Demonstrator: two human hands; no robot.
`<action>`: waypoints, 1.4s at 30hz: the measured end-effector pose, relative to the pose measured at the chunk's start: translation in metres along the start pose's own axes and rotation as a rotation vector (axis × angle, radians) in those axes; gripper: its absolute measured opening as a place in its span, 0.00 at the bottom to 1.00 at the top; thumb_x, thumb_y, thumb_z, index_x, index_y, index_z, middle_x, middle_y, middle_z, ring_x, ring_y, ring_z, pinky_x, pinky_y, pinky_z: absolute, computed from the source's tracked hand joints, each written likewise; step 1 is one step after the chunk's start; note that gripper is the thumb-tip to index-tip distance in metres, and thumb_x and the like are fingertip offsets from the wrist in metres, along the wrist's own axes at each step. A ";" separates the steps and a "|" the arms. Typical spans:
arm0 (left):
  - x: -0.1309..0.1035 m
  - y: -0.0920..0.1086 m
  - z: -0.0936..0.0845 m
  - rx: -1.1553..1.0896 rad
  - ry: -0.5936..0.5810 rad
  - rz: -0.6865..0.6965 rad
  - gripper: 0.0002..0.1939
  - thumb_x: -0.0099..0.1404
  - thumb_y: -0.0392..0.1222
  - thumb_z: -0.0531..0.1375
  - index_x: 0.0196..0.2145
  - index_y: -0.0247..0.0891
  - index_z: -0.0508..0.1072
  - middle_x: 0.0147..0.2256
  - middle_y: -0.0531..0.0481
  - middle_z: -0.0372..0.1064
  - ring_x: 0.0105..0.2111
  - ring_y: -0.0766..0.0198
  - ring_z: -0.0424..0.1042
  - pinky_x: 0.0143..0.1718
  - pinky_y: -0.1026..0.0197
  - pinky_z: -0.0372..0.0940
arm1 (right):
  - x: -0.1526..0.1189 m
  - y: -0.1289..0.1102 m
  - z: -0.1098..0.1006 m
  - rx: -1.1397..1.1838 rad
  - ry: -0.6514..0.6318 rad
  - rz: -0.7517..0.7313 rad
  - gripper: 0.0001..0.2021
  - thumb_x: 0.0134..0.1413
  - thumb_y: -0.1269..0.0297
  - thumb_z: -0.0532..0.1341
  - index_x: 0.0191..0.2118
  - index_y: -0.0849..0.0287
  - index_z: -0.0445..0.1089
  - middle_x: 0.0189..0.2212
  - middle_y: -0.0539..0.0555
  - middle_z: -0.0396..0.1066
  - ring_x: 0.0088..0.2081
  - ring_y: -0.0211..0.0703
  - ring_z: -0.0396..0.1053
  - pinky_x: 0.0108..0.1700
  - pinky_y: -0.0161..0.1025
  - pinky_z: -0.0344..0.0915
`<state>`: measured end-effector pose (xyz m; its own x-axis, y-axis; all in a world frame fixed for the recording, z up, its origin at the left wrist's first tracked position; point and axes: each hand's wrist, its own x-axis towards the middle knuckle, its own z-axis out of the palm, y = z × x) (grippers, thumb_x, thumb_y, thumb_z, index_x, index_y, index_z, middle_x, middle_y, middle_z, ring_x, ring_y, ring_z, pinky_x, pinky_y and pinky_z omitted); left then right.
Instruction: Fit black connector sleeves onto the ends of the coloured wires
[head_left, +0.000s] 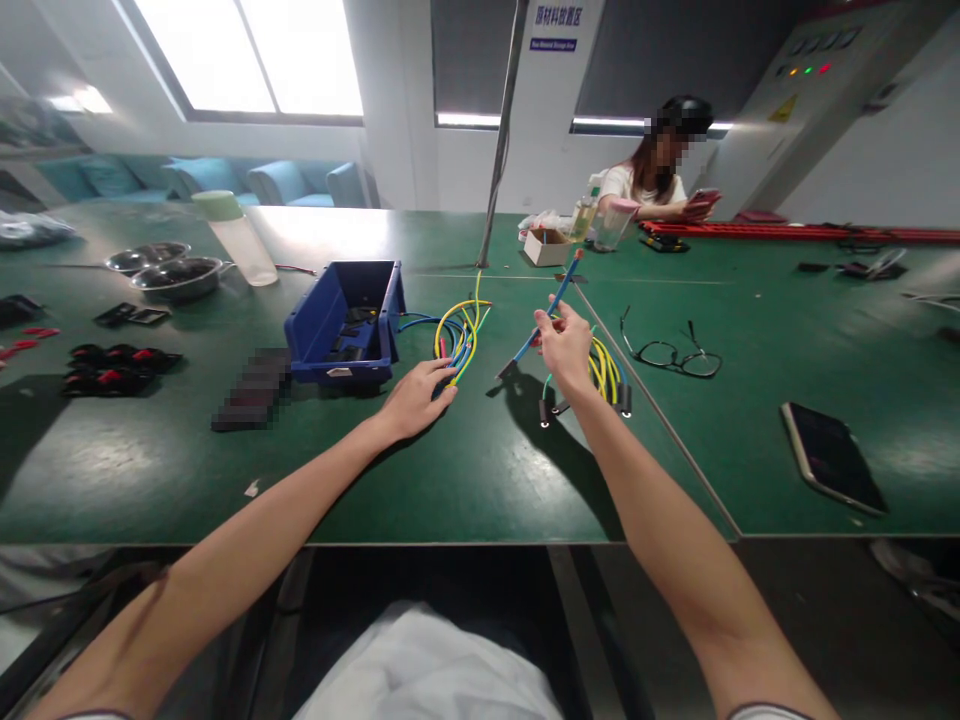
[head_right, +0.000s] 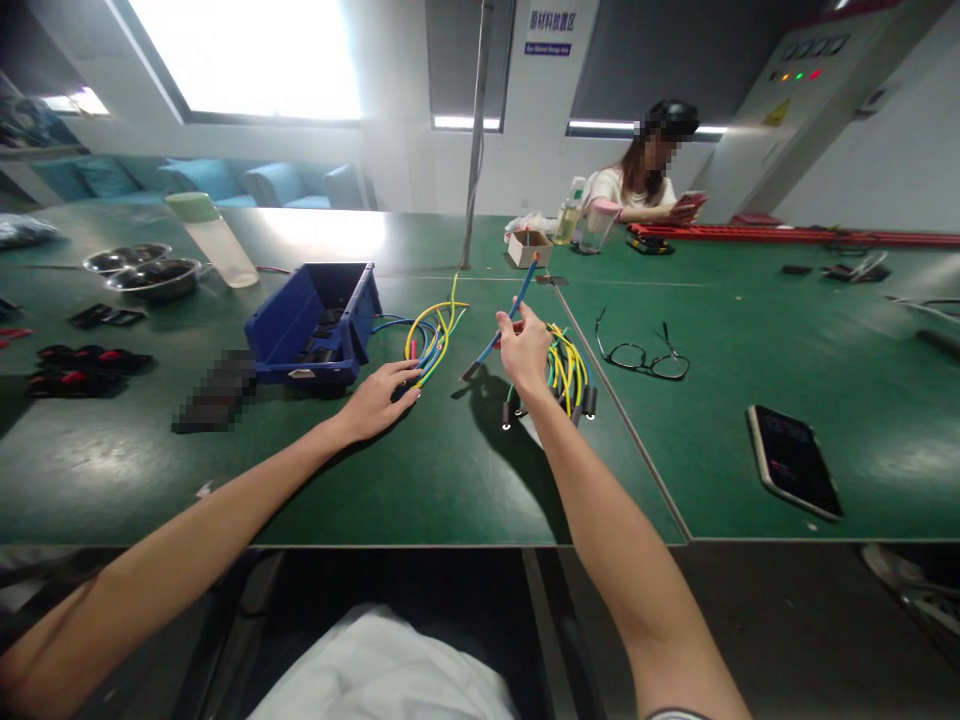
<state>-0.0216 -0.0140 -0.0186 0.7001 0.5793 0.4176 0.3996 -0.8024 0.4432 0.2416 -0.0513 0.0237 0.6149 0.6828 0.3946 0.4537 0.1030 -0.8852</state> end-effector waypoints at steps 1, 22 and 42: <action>0.000 -0.001 0.000 0.003 0.006 -0.013 0.19 0.67 0.45 0.56 0.52 0.36 0.72 0.55 0.40 0.66 0.56 0.54 0.65 0.59 0.48 0.61 | 0.001 0.000 -0.002 -0.050 0.009 -0.005 0.26 0.53 0.50 0.60 0.54 0.61 0.70 0.23 0.52 0.71 0.21 0.41 0.67 0.31 0.42 0.68; 0.002 -0.001 -0.011 -0.228 0.264 -0.277 0.10 0.62 0.34 0.57 0.38 0.36 0.78 0.35 0.48 0.78 0.34 0.62 0.76 0.41 0.61 0.69 | 0.002 -0.003 -0.019 -0.852 -0.181 0.016 0.20 0.58 0.55 0.55 0.51 0.60 0.73 0.38 0.63 0.77 0.42 0.55 0.74 0.44 0.43 0.64; 0.003 0.006 -0.018 -0.190 0.132 -0.409 0.15 0.63 0.41 0.55 0.44 0.35 0.77 0.38 0.44 0.77 0.35 0.59 0.74 0.40 0.61 0.65 | 0.001 -0.023 -0.078 -1.205 0.018 0.216 0.20 0.59 0.55 0.54 0.51 0.58 0.73 0.42 0.69 0.74 0.46 0.63 0.73 0.45 0.52 0.67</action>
<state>-0.0277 -0.0141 -0.0002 0.4218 0.8655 0.2701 0.5032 -0.4713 0.7244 0.2821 -0.1100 0.0636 0.7557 0.5921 0.2798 0.6426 -0.7529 -0.1424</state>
